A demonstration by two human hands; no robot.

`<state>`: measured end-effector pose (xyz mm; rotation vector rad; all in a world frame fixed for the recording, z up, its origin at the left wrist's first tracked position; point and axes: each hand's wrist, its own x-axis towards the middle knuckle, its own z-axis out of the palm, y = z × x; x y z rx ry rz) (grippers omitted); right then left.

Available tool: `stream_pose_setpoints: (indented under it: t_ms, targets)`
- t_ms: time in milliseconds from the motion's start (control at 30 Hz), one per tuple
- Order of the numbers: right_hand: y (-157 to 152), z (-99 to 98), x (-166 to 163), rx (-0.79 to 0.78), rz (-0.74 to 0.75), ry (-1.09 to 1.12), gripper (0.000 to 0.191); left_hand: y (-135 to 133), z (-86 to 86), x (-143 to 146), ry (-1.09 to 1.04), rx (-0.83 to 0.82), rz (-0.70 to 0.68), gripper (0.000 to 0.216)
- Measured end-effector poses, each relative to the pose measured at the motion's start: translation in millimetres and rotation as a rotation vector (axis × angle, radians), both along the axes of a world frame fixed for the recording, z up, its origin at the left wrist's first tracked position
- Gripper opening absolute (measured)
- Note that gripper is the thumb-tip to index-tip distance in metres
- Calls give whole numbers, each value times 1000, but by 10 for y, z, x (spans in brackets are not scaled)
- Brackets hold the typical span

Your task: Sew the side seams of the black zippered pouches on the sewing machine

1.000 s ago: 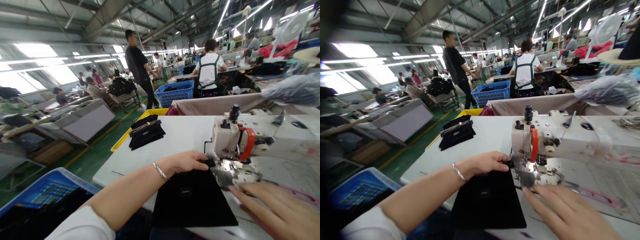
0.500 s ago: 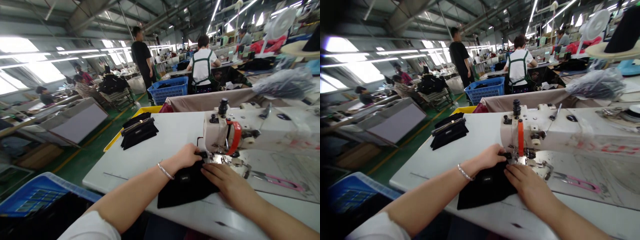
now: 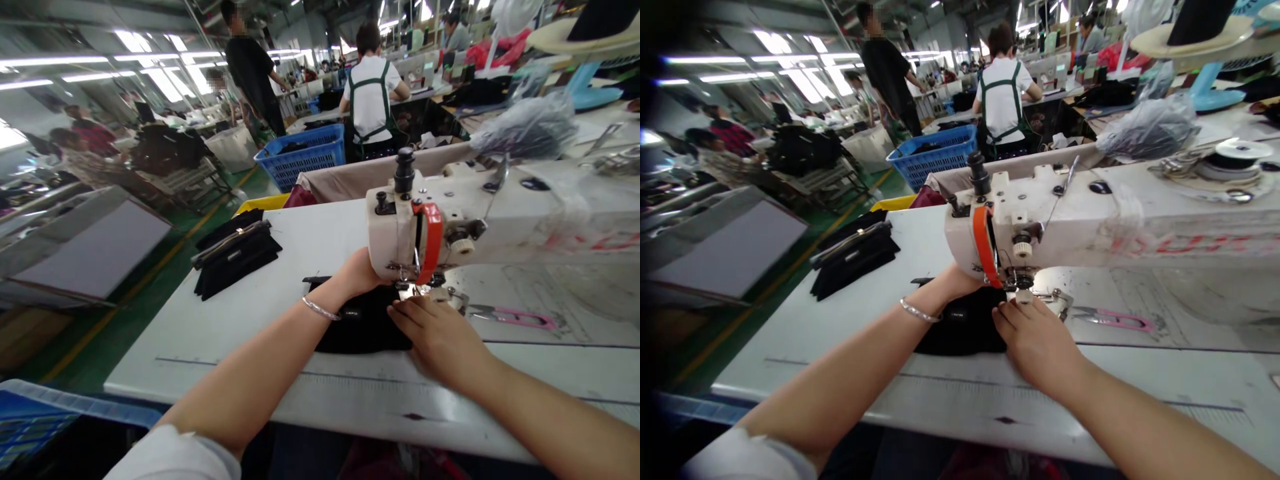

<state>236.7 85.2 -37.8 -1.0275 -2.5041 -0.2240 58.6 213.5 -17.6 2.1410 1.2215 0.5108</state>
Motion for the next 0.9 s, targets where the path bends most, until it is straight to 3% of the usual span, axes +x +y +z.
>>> stream_pose_setpoints:
  t_ms: [300, 467, 567, 667, 900]
  targets:
    - [-44, 69, -4, -19, 3, 8, 39, -90, 4, -2, 157, 162, -11, 12]
    - [-74, 54, 1, -37, -12, 0, 41, -488, 45, -123, 162, 316, 24, 16]
    - [-94, 60, -2, -49, -24, -8, 42, -774, 21, -277, 193, 569, -187, 21]
    - [-105, 85, -9, -64, -39, -29, 42, -863, -34, -377, 250, 638, -366, 31]
    - [-96, 72, -69, -95, -55, -64, 40, -769, -52, -398, 155, 540, -375, 35]
